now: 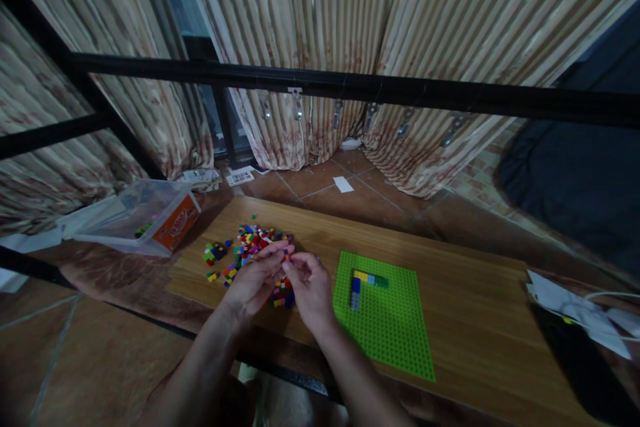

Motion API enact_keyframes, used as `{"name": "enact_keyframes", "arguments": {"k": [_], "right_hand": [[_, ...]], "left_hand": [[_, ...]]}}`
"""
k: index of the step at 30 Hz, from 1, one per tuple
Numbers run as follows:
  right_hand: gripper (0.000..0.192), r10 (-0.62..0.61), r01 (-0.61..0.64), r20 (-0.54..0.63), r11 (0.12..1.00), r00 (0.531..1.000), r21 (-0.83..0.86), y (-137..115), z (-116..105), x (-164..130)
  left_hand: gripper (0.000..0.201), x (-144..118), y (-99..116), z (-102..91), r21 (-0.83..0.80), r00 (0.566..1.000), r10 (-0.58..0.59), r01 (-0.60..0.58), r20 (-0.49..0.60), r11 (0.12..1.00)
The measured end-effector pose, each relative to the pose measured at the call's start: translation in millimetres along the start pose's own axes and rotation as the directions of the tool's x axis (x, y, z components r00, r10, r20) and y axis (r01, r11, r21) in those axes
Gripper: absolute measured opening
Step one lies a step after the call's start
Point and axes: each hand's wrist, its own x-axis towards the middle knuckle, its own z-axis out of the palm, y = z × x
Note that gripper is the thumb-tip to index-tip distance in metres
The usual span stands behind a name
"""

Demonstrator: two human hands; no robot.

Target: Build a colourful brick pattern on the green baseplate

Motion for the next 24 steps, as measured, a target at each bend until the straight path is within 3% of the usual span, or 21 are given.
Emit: {"name": "enact_keyframes", "arguments": {"k": [4,7,10,15,20,24], "right_hand": [[0.02,0.018,-0.011,-0.085,0.997,0.996,0.083,-1,1,4],[0.019,-0.006,0.013,-0.117,0.998,0.993,0.059,-6,-6,8],[0.018,0.024,-0.015,-0.108,0.996,0.994,0.086,-11,-11,10],[0.021,0.124,-0.113,-0.045,0.973,0.991,0.199,-17,-11,9],[0.02,0.274,-0.277,0.071,0.861,0.959,0.427,-18,-18,9],[0.017,0.381,-0.375,0.108,0.746,0.918,0.55,-16,-26,9]], "left_hand": [[0.033,-3,-3,4.0,0.017,0.998,0.041,-0.042,0.036,0.999],[0.027,-6,-2,5.7,0.179,0.99,0.125,-0.134,0.058,0.975],[0.025,-8,-2,6.6,0.305,0.987,0.138,-0.157,0.083,0.939],[0.029,-7,-3,6.7,0.289,0.986,0.122,-0.149,0.11,0.946],[0.034,-7,-1,7.0,0.197,0.989,0.042,-0.07,0.144,0.978],[0.032,-9,-1,8.9,0.218,0.988,0.067,-0.097,0.14,0.971]]}}
